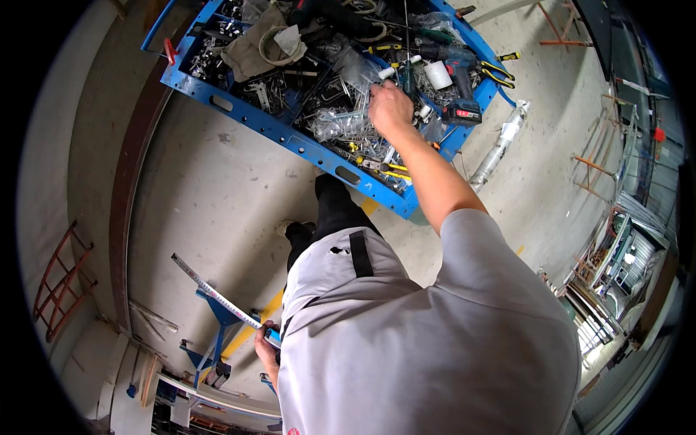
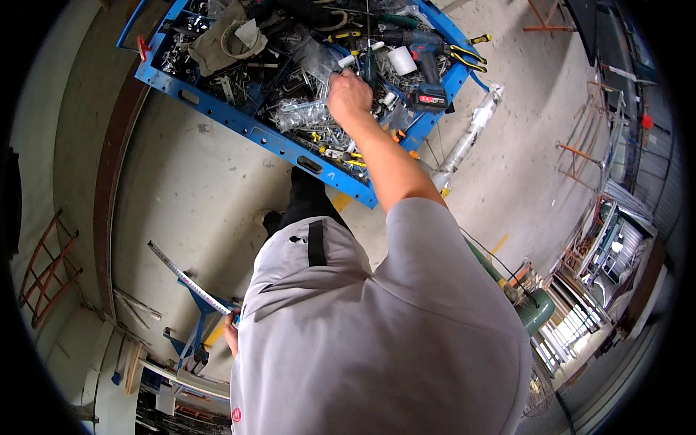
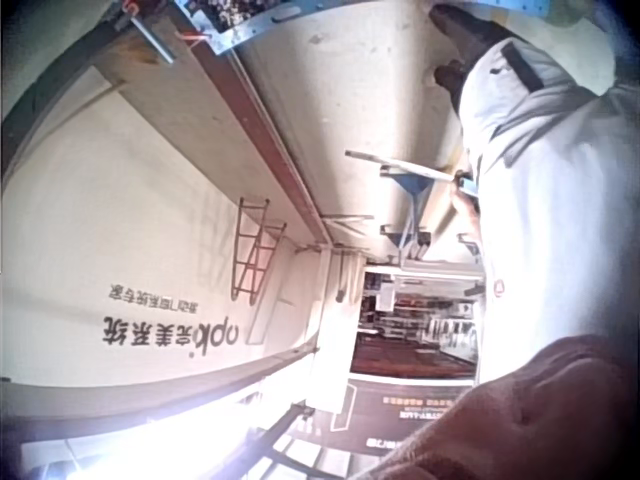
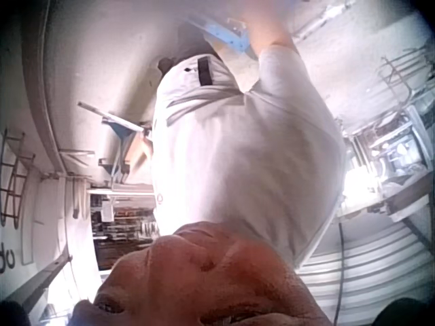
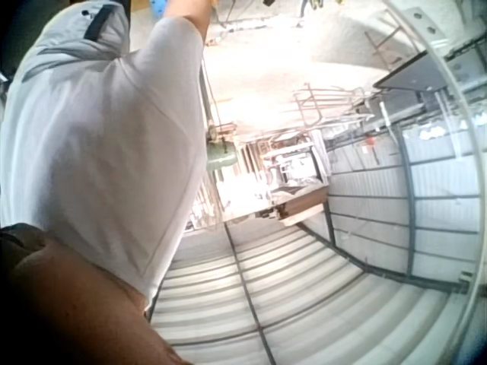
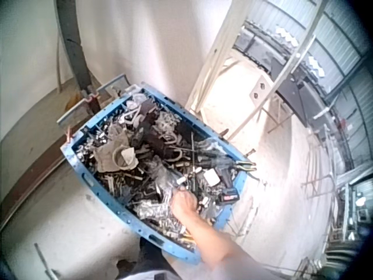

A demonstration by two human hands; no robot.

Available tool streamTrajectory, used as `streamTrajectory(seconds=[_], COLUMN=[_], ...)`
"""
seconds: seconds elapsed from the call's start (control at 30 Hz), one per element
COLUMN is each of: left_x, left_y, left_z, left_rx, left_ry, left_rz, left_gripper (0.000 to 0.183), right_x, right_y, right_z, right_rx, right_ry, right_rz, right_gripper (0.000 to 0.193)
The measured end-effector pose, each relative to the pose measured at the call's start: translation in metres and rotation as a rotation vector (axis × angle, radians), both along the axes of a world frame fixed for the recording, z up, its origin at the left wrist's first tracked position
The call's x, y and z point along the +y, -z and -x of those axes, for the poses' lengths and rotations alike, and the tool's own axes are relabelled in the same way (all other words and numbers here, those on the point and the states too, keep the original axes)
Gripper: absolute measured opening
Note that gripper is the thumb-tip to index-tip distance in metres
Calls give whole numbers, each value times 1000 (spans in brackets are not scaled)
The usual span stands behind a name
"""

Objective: The person uses a tape measure to take dimensions of various metal frame components and marking points with a pencil.

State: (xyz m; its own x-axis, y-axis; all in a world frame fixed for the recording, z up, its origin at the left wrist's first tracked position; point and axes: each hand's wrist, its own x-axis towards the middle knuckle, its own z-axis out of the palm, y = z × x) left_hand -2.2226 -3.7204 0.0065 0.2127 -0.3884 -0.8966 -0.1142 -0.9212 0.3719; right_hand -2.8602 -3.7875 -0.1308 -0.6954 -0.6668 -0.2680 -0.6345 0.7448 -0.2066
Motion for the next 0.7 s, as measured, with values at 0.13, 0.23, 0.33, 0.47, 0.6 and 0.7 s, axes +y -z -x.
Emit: streamTrajectory(seconds=[0.13, 0.23, 0.33, 0.47, 0.6, 0.7], left_x=[-5, -7, -7, -6, -7, -9], left_y=[-5, -5, -6, -2, 9, 14], left_z=[9, 16, 22, 21, 10, 7], left_rx=[-52, 7, -50, 15, 2, 24], left_ry=[197, 117, 156, 62, 132, 110], left_rz=[57, 63, 86, 43, 48, 58], left_gripper=[30, 29, 30, 30, 30, 30], right_x=[-9, -7, 7, 27, 37, 37], right_y=[4, 2, -11, -26, -34, -25], right_z=[10, 13, 14, 13, 9, 8], right_rx=[5, 11, 4, -1132, -1374, -1045], right_ry=[1, -15, -1, 611, 712, 468], right_rz=[-20, -68, 35, 338, 436, 124], right_gripper=[19, 22, 15, 6, 6, 9])
